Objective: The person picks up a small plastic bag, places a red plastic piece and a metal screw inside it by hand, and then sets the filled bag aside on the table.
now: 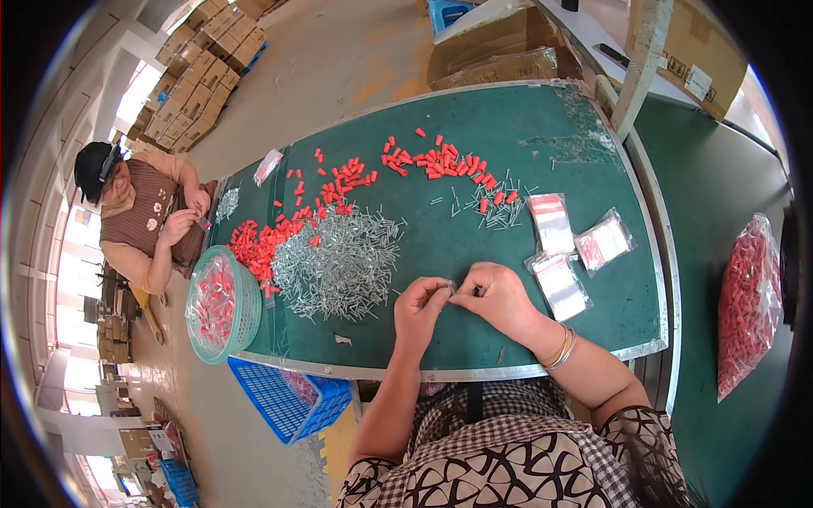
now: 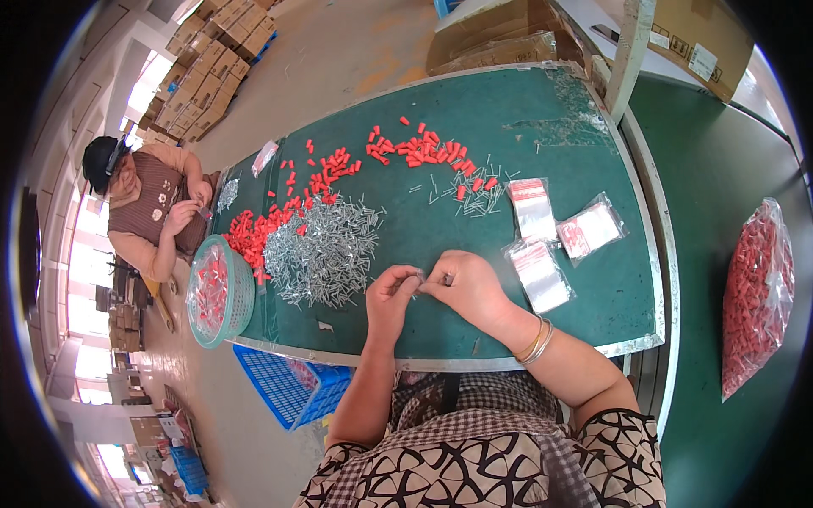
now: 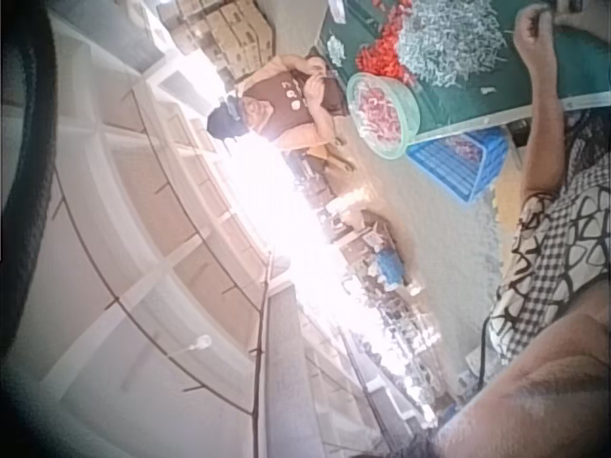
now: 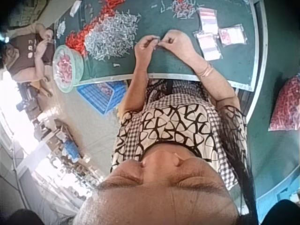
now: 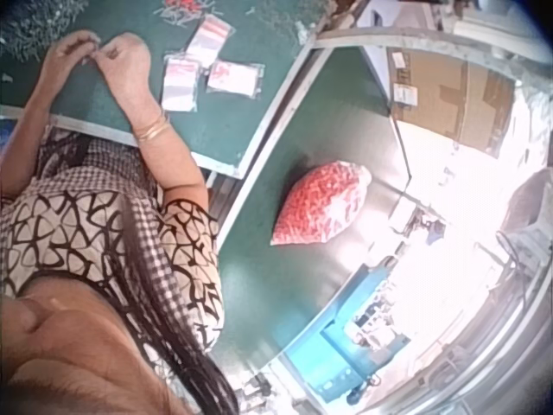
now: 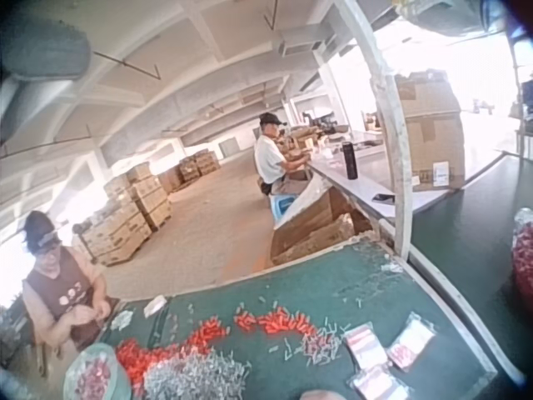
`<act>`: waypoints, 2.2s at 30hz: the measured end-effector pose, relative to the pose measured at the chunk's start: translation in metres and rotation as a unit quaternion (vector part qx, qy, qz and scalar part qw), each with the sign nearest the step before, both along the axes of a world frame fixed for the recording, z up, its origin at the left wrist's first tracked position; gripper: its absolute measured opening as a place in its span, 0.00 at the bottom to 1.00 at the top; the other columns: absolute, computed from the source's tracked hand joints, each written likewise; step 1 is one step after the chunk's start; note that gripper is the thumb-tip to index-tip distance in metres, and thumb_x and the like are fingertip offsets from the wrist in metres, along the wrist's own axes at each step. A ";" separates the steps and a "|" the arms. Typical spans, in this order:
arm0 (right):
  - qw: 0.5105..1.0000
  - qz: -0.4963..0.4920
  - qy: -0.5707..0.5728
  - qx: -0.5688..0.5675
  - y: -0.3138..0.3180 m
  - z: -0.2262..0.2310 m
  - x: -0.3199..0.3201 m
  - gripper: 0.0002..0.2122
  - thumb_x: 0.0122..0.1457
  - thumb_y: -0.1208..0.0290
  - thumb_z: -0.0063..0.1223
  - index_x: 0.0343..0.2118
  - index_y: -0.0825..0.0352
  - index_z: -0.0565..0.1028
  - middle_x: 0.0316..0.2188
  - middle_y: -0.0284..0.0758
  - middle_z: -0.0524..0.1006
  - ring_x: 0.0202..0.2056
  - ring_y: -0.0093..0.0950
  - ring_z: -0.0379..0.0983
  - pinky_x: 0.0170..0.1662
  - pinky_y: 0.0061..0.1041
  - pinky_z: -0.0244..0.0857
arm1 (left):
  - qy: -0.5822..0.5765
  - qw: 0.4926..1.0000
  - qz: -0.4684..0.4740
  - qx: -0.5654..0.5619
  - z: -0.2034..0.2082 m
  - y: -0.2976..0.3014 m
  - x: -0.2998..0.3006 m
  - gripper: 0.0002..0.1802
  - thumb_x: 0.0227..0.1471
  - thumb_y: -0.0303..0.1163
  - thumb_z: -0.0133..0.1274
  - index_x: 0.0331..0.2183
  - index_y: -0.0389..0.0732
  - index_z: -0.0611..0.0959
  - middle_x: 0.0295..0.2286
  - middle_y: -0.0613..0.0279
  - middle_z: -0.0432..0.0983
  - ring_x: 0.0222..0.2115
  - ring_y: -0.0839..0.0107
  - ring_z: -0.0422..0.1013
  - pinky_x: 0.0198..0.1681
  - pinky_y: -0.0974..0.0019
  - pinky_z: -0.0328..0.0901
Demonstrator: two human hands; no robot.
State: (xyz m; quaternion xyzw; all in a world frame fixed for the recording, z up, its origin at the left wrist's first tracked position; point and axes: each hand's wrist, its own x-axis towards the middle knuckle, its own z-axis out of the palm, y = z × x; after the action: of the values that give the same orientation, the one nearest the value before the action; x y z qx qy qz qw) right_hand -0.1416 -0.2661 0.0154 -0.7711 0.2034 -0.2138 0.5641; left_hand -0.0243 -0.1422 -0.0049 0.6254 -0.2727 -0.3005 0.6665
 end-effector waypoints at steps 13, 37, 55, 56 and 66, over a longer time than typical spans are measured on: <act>0.994 0.026 0.038 0.100 -0.002 0.009 0.000 0.04 0.51 0.76 0.57 0.29 0.68 0.79 0.25 0.34 0.74 0.21 0.23 0.70 0.23 0.22 0.63 | -0.184 0.978 0.093 0.026 -0.003 -0.001 0.005 0.06 0.47 0.20 0.56 0.32 0.35 0.80 0.30 0.65 0.75 0.32 0.77 0.69 0.37 0.74 0.64; 0.982 -0.148 -0.058 -0.106 0.010 -0.003 0.005 0.04 0.46 0.78 0.59 0.24 0.66 0.74 0.26 0.36 0.72 0.21 0.33 0.71 0.25 0.29 0.65 | -0.259 0.949 0.146 0.108 0.003 -0.013 -0.019 0.02 0.45 0.19 0.54 0.24 0.35 0.77 0.19 0.72 0.68 0.20 0.86 0.61 0.24 0.78 0.58; 0.961 0.132 -0.071 -0.234 -0.003 0.012 0.001 0.29 0.34 0.68 0.71 0.45 0.59 0.75 0.47 0.36 0.74 0.23 0.31 0.75 0.31 0.28 0.71 | 0.008 0.996 -0.018 0.083 0.016 0.022 0.001 0.02 0.47 0.20 0.51 0.25 0.36 0.75 0.22 0.76 0.68 0.23 0.88 0.62 0.26 0.80 0.57; 0.961 0.134 -0.091 -0.223 -0.003 0.014 0.001 0.28 0.34 0.68 0.71 0.44 0.60 0.76 0.45 0.35 0.75 0.23 0.30 0.74 0.30 0.27 0.71 | 0.009 0.996 -0.017 0.082 0.016 0.022 0.002 0.02 0.47 0.20 0.51 0.25 0.36 0.75 0.22 0.76 0.68 0.23 0.88 0.62 0.26 0.80 0.57; 0.972 0.189 -0.043 -0.137 -0.004 0.023 0.000 0.28 0.35 0.68 0.70 0.45 0.63 0.74 0.37 0.36 0.76 0.30 0.37 0.75 0.32 0.30 0.69 | 0.104 0.991 -0.055 0.066 0.015 0.027 0.007 0.01 0.47 0.21 0.49 0.26 0.37 0.75 0.24 0.73 0.70 0.26 0.87 0.63 0.30 0.80 0.57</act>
State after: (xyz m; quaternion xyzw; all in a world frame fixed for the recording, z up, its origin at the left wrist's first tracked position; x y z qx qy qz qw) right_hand -0.1413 -0.2698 0.0380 -0.8554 -0.0016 -0.1625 0.4919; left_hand -0.0177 -0.1154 0.0098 0.6174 -0.2155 -0.4179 0.6307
